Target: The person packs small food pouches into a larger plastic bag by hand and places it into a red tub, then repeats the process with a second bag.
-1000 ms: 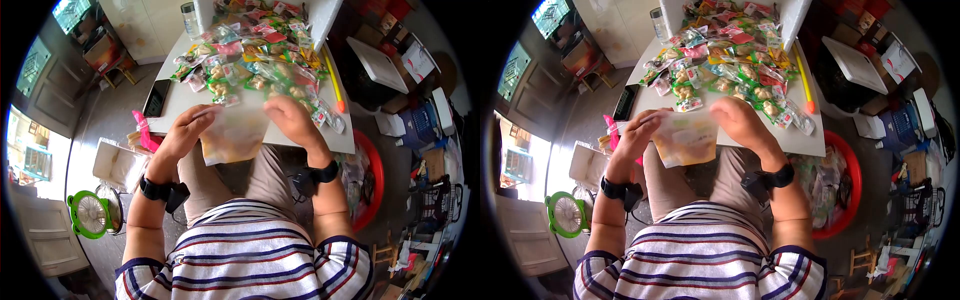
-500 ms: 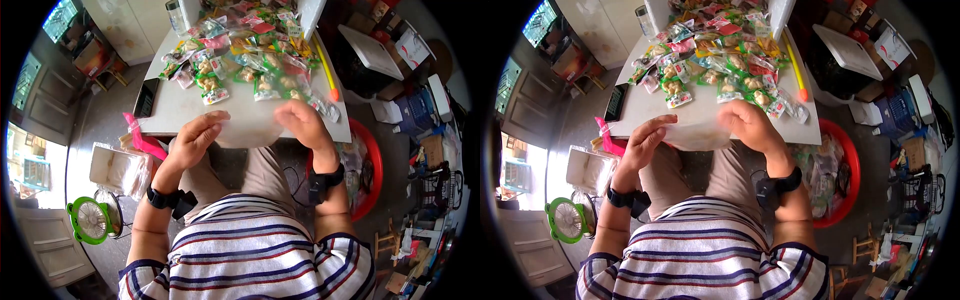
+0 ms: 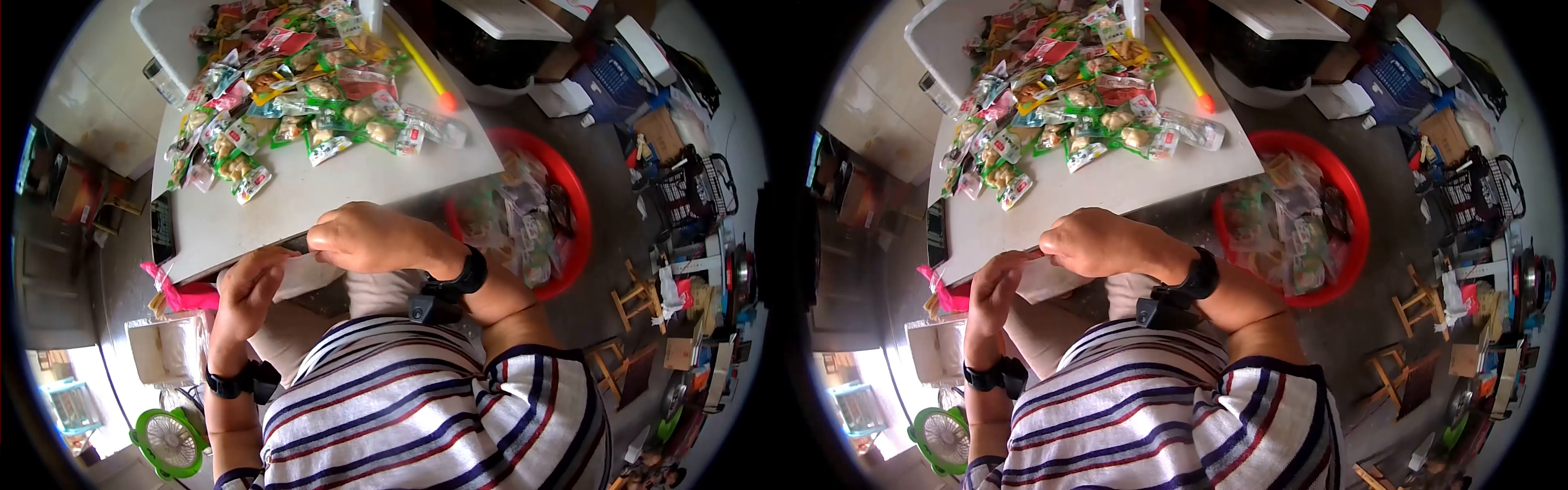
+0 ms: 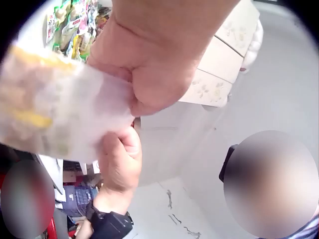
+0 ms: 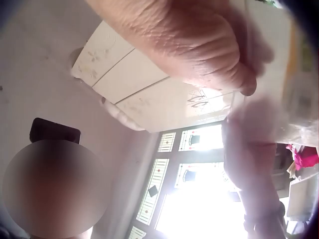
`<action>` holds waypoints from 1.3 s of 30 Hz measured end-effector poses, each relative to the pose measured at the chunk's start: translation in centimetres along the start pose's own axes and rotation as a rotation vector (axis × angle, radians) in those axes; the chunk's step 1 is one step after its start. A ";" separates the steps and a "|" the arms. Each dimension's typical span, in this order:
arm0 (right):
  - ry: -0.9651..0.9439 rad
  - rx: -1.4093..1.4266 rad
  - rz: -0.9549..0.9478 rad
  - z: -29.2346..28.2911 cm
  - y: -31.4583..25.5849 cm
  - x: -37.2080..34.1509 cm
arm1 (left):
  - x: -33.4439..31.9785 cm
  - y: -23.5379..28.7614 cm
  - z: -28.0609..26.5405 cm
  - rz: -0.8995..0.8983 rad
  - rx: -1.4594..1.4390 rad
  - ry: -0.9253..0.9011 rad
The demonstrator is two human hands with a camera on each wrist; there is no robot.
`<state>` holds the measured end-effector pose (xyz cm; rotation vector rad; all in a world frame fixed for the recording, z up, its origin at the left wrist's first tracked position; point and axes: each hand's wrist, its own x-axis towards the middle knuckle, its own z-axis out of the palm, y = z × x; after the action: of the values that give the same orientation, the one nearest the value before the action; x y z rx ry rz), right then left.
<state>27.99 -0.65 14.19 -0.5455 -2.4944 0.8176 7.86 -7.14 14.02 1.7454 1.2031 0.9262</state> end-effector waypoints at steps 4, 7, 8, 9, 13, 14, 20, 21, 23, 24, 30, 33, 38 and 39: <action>-0.017 0.144 0.055 -1.3 1.3 -3.5 | -0.2 -3.0 -0.2 -0.104 -0.297 -0.201; -0.108 0.177 0.179 -3.4 1.9 -7.1 | -0.7 -7.7 0.7 -0.274 -0.297 -0.255; -0.088 0.171 0.212 -3.7 2.6 -8.5 | -1.2 -9.0 1.2 -0.369 -0.289 -0.235; -0.068 0.166 0.244 -3.9 3.3 -10.0 | -1.9 -11.3 1.6 -0.400 -0.271 -0.247; 0.047 0.222 0.518 -6.9 4.5 -15.8 | -4.4 -17.0 2.7 -0.509 -0.223 -0.264; 0.090 0.262 0.624 -7.5 5.2 -17.6 | -4.7 -17.3 2.9 -0.520 -0.211 -0.259; 0.183 0.394 1.040 -8.4 11.9 -26.9 | -4.8 -17.5 3.1 -0.555 -0.227 -0.163; 0.166 0.340 1.079 -8.2 13.2 -28.0 | -4.7 -17.2 3.1 -0.581 -0.252 -0.152; 0.197 0.158 1.217 -7.4 17.0 -30.9 | -4.5 -17.1 2.9 -0.620 -0.274 -0.146; 0.187 0.009 1.300 -7.7 18.0 -31.2 | -4.5 -17.0 2.7 -0.638 -0.283 -0.137; 0.451 -0.618 1.347 -10.4 24.9 -33.0 | -4.6 -17.2 2.5 -0.753 -0.457 -0.023; 0.499 -0.669 1.308 -12.1 26.3 -30.8 | -4.6 -17.0 2.7 -0.768 -0.501 0.019; 0.477 -0.754 1.219 -8.5 30.9 -29.1 | -4.8 -16.8 2.6 -0.780 -0.510 0.051; 0.522 -0.758 1.163 -6.8 31.1 -28.7 | -4.8 -17.0 2.5 -0.776 -0.519 0.051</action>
<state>62.01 11.38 -9.00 -2.2176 -1.7477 -0.0573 2.53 -8.48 -2.96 0.7451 1.3625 0.7088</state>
